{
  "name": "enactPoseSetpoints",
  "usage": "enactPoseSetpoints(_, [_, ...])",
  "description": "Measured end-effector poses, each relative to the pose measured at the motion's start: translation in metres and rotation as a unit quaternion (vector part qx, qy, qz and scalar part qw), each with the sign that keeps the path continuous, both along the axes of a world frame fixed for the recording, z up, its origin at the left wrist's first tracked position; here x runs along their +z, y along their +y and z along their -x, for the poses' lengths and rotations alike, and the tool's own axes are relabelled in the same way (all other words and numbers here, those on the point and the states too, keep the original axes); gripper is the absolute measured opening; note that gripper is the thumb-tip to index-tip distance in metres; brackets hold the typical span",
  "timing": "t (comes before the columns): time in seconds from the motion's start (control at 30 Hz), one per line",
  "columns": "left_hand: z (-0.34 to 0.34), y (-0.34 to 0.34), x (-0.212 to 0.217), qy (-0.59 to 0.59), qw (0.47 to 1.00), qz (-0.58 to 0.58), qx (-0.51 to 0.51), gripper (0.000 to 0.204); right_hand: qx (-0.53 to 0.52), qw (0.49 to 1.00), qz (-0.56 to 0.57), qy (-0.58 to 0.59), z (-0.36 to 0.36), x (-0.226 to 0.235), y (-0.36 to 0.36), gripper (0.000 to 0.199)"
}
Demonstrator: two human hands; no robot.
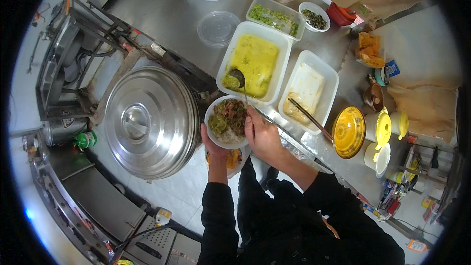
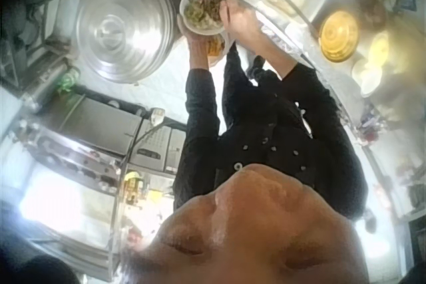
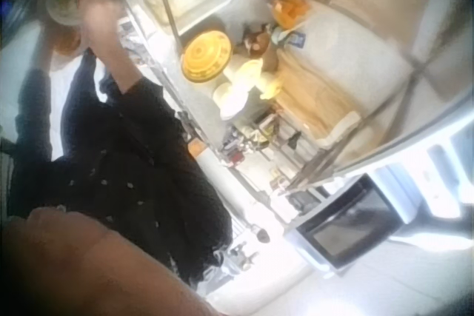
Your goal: The person assembles a rice bowl by adding cooked meat, a yellow sauce, and noodles using a ladle and chopsticks. The person then places the bowl on the counter and closes a microwave door.
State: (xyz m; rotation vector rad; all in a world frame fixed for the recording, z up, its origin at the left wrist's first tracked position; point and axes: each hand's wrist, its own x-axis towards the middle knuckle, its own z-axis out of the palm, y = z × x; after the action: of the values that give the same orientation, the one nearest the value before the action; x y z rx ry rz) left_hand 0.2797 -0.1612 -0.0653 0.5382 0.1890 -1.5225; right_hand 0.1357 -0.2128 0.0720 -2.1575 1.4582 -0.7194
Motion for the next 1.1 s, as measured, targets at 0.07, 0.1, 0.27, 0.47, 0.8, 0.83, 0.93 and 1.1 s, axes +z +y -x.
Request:
enactPoseSetpoints(0.07, [-0.001,-0.003,0.001,0.0,1.0,-0.012,-0.002,0.076,-0.01,1.0,0.005,-0.011,-0.01,-0.006,0.003,0.034])
enactPoseSetpoints(0.1, [-0.001,-0.004,0.002,-0.008,1.0,-0.024,-0.003,0.075,-0.014,1.0,0.007,-0.017,-0.014,-0.008,0.003,0.034])
enactPoseSetpoints(0.27, [-0.008,-0.009,-0.007,0.006,1.0,0.001,-0.018,0.074,-0.089,0.975,-0.134,-0.152,0.001,-0.002,-0.003,0.034])
enactPoseSetpoints(0.47, [-0.004,-0.012,-0.007,-0.02,1.0,-0.014,-0.02,0.078,-0.217,0.815,-0.288,-0.453,0.022,0.004,-0.036,0.049])
enactPoseSetpoints(0.8, [-0.004,-0.01,0.003,-0.008,1.0,-0.017,-0.013,0.075,-0.305,0.703,-0.338,-0.546,0.031,0.02,-0.053,0.041])
enactPoseSetpoints(0.83, [-0.004,-0.009,0.003,-0.007,1.0,-0.017,-0.012,0.075,-0.299,0.698,-0.341,-0.555,0.033,0.019,-0.053,0.041])
enactPoseSetpoints(0.93, [-0.006,-0.006,0.0,-0.002,1.0,-0.006,-0.011,0.073,-0.28,0.703,-0.336,-0.561,0.037,0.021,-0.051,0.041])
enactPoseSetpoints(1.1, [-0.005,-0.005,0.003,0.022,0.999,0.035,-0.016,0.071,-0.218,0.763,-0.304,-0.527,0.056,0.028,-0.039,0.041])
